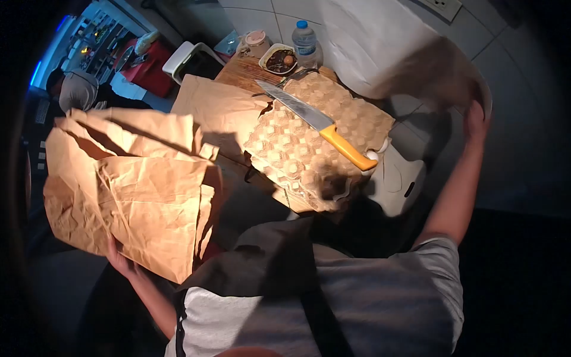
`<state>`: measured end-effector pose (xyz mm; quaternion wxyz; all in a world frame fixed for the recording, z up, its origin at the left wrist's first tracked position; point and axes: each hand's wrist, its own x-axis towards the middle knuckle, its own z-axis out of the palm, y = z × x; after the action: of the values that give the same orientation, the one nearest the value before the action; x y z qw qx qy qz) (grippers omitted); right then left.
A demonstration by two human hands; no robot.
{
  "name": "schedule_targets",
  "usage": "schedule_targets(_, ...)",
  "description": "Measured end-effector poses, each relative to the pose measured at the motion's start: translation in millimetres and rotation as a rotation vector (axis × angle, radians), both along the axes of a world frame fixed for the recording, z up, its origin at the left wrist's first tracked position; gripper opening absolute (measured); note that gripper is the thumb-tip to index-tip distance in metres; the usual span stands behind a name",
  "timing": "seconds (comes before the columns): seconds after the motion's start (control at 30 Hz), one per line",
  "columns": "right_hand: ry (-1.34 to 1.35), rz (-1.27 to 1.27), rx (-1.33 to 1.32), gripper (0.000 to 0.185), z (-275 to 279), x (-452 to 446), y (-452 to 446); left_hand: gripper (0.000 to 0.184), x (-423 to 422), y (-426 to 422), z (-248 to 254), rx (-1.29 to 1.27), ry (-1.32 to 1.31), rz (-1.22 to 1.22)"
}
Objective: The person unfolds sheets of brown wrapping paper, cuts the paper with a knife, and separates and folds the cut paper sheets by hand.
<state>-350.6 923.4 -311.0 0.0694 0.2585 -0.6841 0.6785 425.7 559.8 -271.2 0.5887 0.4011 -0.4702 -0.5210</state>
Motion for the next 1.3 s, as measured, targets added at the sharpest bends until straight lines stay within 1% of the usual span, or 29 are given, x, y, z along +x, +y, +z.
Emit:
schedule_targets(0.07, 0.06, 0.015, 0.06, 0.04, -5.0, -1.5, -21.6, 0.036, -27.9, 5.9, 12.8, -0.028, 0.043, -0.083)
schedule_targets(0.13, 0.12, 0.026, 0.122, 0.039, -11.3, -10.2, -53.9, 0.037, -52.0, 12.5, 23.1, -0.064, 0.059, -0.111)
schedule_targets(0.2, 0.176, 0.03, 0.184, 0.039, -20.5, -15.7, -87.7, 0.037, -56.5, 17.7, 29.2, -0.084, 0.05, -0.134)
schedule_targets(0.27, 0.022, 0.063, 0.147, 0.038, -36.4, -6.8, -118.2, 0.037, -52.3, 18.2, 31.4, -0.085, 0.017, -0.145)
schedule_targets(0.33, -0.323, 0.189, 0.027, 0.037, -84.3, -24.3, -131.3, 0.037, -61.2, 26.8, 36.0, -0.12, -0.006, -0.115)
schedule_targets(0.4, -0.245, 0.28, 0.203, 0.035, -122.0, -39.6, -132.7, 0.038, -62.9, 28.5, 39.1, -0.163, -0.043, -0.075)
schedule_targets(0.47, -0.677, 0.373, 0.037, 0.035, -145.7, -32.0, -142.3, 0.04, -59.5, 29.6, 39.9, -0.209, -0.095, -0.02)
schedule_targets(0.5, -0.745, 0.424, 0.036, 0.038, -166.5, -46.0, -144.3, 0.041, -59.1, 29.5, 40.9, -0.197, -0.1, -0.027)
schedule_targets(0.6, -0.755, 0.268, 0.094, 0.049, -185.1, -50.6, -156.5, 0.043, -60.2, 33.7, 44.9, -0.158, -0.103, -0.041)
schedule_targets(0.7, -0.342, 0.043, 0.56, 0.06, -200.5, -70.6, -174.8, 0.044, -72.6, 42.4, 51.0, -0.119, -0.112, -0.024)
schedule_targets(0.73, -0.261, -0.1, 0.664, 0.062, -188.9, -57.1, -179.7, 0.044, -76.0, 43.4, 48.3, -0.142, -0.105, 0.024)
schedule_targets(0.8, -0.085, -0.398, 0.862, 0.066, -133.3, -6.4, -190.0, 0.043, -100.9, 49.4, 43.7, -0.164, -0.148, 0.064)
schedule_targets(0.83, 0.119, -0.384, 0.787, 0.065, -118.4, 18.8, -188.9, 0.04, -107.6, 49.8, 38.0, -0.147, -0.145, 0.071)
schedule_targets(0.87, 0.32, -0.368, 0.707, 0.064, -107.7, 45.0, -184.7, 0.037, -111.3, 47.2, 30.7, -0.126, -0.163, 0.065)
schedule_targets(0.93, 0.365, 0.01, 0.646, 0.067, -88.5, 106.8, -169.6, 0.035, -119.1, 41.9, 15.1, -0.109, -0.156, 0.06)
schedule_targets(1.0, 0.14, 0.401, 0.91, 0.067, -35.1, 193.7, -147.8, 0.035, -125.6, 36.3, 4.3, -0.106, -0.197, 0.013)
schedule_targets(1.03, 0.289, 0.447, 0.943, 0.064, -38.2, 216.7, -138.2, 0.035, -138.1, 39.0, 8.0, -0.123, -0.201, -0.004)
schedule_targets(1.07, 0.439, 0.492, 0.974, 0.062, -42.5, 230.0, -132.1, 0.028, -150.7, 41.8, 15.0, -0.185, -0.205, 0.005)
schedule_targets(1.13, 0.291, 0.504, 1.032, 0.058, -49.8, 237.2, -130.8, 0.031, -159.1, 36.9, 19.7, -0.128, -0.184, -0.108)
schedule_targets(1.17, 0.223, 0.505, 1.056, 0.057, -54.9, 240.7, -127.1, 0.03, -166.6, 40.1, 24.2, -0.131, -0.1, -0.152)
schedule_targets(1.23, -0.025, 0.631, 0.555, 0.054, -108.4, 228.6, -108.9, 0.029, -186.1, 51.3, 40.8, -0.131, 0.02, -0.242)
schedule_targets(1.27, -0.371, 0.666, 0.31, 0.053, -104.9, 238.7, -97.4, 0.03, -185.5, 45.5, 42.2, -0.147, 0.038, -0.307)
schedule_targets(1.3, -0.692, 0.644, 0.019, 0.051, -99.6, 249.0, -86.8, 0.032, -190.3, 40.7, 46.1, -0.152, 0.112, -0.376)
